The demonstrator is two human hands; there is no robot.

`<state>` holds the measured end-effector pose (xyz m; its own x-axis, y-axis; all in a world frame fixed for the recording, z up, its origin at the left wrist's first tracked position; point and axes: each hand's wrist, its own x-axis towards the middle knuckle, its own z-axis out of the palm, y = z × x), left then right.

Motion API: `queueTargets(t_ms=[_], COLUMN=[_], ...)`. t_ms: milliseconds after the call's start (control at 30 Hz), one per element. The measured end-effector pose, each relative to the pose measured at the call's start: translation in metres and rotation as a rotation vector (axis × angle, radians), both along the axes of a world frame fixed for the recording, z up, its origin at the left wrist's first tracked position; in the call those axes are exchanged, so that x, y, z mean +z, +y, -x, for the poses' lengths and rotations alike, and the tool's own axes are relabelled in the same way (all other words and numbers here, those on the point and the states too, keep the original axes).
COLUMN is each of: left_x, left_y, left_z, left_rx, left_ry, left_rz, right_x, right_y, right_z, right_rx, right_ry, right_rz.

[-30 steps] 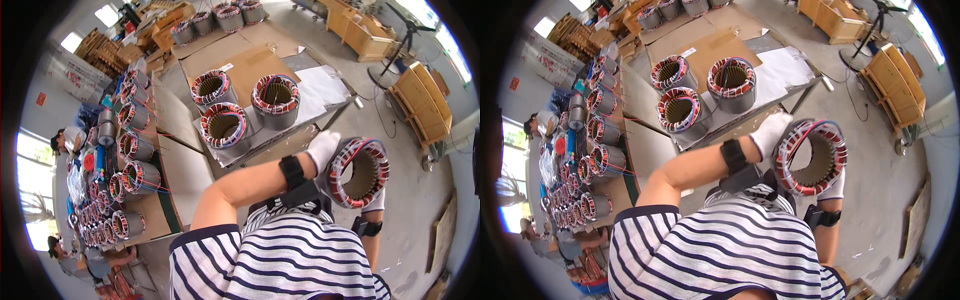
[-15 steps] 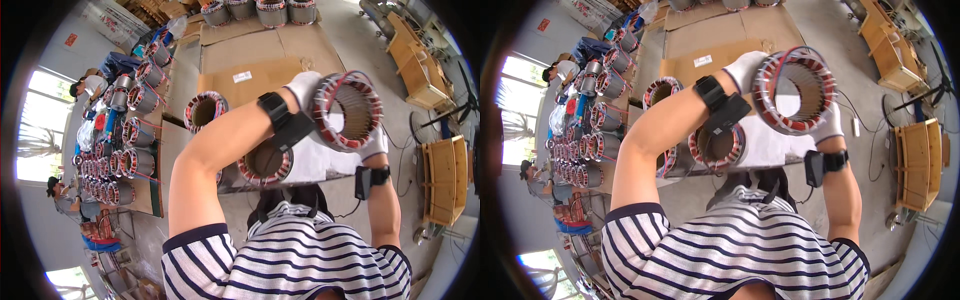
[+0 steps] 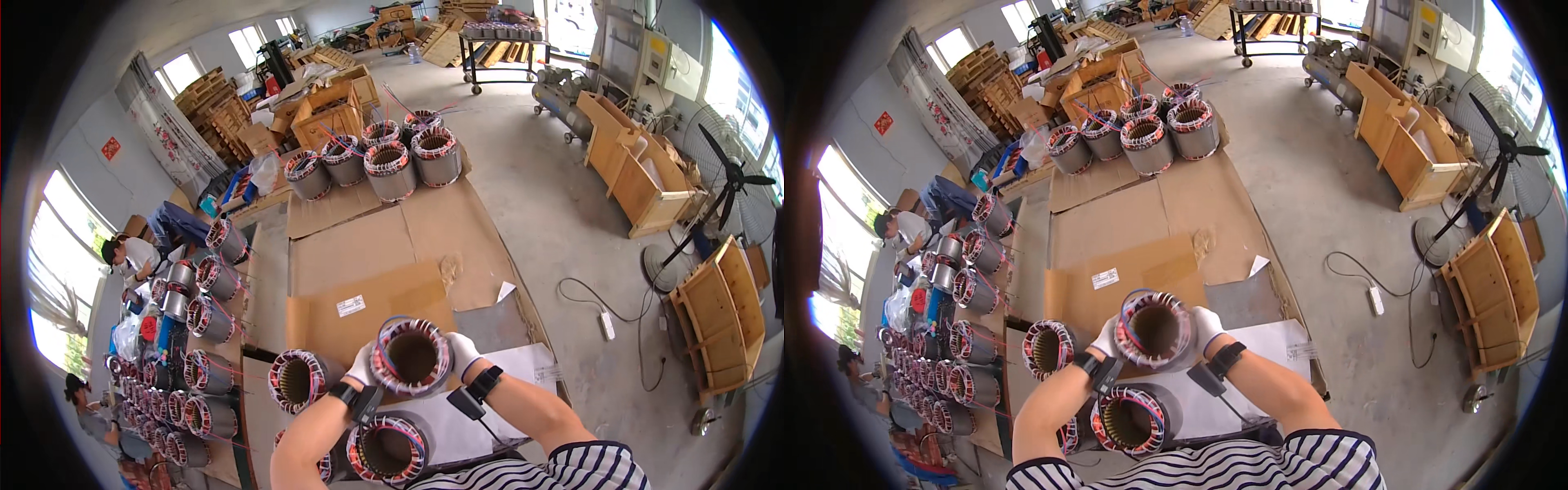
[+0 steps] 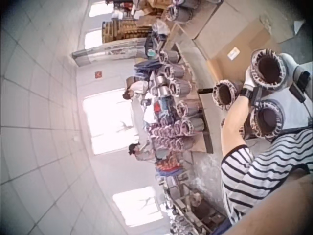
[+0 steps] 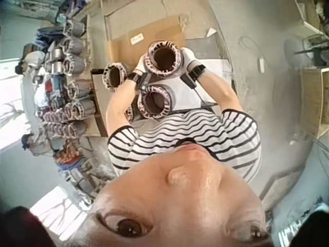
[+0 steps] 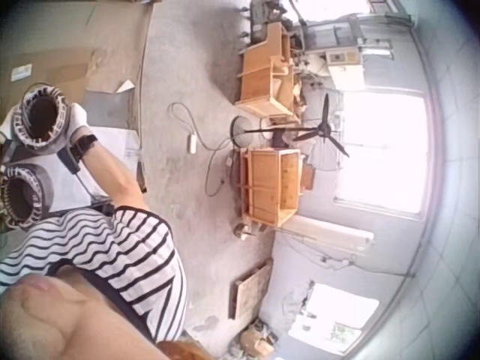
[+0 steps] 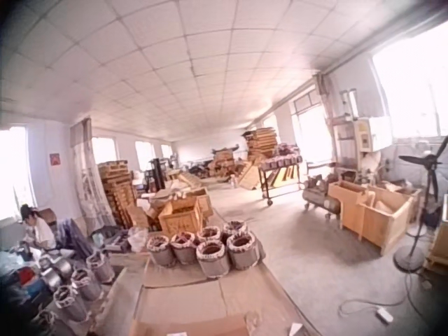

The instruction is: Assembling and wiring a motor stator at a factory workbench.

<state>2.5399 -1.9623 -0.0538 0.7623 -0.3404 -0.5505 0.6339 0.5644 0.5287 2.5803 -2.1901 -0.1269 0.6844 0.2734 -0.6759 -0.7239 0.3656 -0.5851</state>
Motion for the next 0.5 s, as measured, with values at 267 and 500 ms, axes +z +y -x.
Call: queueTargets(t_ms=[267, 500], left_x=[0.065, 0.093], left_y=[0.003, -0.005], left_z=[0.023, 0.007], left_rx=[0.108, -0.381], left_ry=[-0.322, -0.783], left_rz=[-0.809, -1.652], right_x=[0.043, -0.020], right_y=[-0.017, -0.021], right_z=[0.042, 0.049], right_rx=[0.033, 0.143], right_ry=[-0.118, 0.017], right_rz=[0.145, -0.071])
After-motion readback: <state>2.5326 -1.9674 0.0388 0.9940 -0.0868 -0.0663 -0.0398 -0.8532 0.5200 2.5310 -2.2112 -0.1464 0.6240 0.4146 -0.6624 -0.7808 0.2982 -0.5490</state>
